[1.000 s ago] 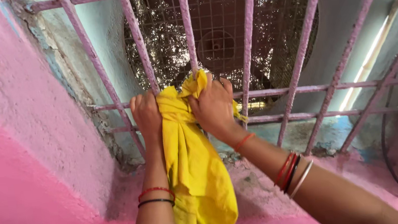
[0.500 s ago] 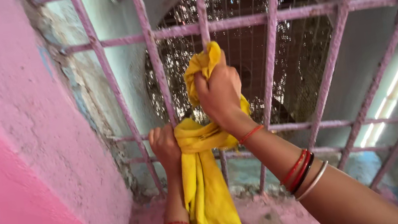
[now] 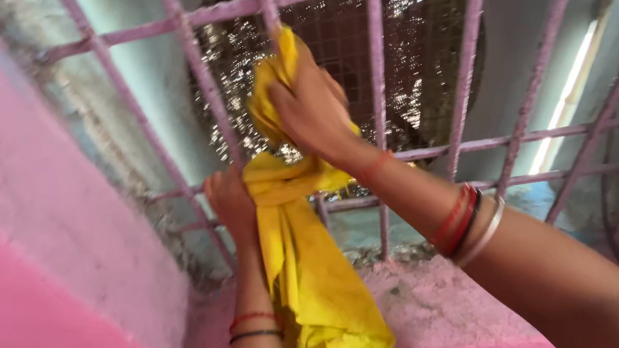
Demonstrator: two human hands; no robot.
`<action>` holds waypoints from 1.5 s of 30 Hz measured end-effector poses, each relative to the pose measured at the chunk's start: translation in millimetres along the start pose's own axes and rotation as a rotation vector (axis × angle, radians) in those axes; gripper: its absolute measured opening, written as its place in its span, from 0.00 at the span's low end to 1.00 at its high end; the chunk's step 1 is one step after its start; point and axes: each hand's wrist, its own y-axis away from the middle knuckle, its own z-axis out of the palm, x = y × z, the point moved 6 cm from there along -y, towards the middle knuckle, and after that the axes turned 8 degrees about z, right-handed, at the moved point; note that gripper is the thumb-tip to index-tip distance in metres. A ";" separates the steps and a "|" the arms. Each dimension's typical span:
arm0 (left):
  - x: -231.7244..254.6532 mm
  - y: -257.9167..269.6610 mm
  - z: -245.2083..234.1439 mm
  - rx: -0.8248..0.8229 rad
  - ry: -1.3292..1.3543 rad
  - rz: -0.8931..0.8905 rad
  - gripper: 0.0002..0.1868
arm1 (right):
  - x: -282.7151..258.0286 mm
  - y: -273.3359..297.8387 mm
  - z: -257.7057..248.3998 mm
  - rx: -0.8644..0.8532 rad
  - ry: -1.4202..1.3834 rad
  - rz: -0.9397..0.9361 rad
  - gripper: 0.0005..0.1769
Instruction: The person wipes the pink metal window grille with a yellow cloth. They systematically clean the vertical and horizontal bars, moving from the lower sections to the upper sections of the grille.
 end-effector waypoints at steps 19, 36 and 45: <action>-1.6 8.3 1.5 -0.076 0.024 0.013 0.15 | 59.4 82.5 29.3 -0.126 0.512 -0.006 0.22; 20.9 -8.3 -17.4 -0.053 0.090 -0.070 0.19 | 45.9 61.5 37.2 0.047 0.422 -0.205 0.28; 145.2 -39.2 -30.4 0.215 -0.007 0.034 0.21 | 47.8 89.0 -80.2 0.148 0.077 -0.035 0.14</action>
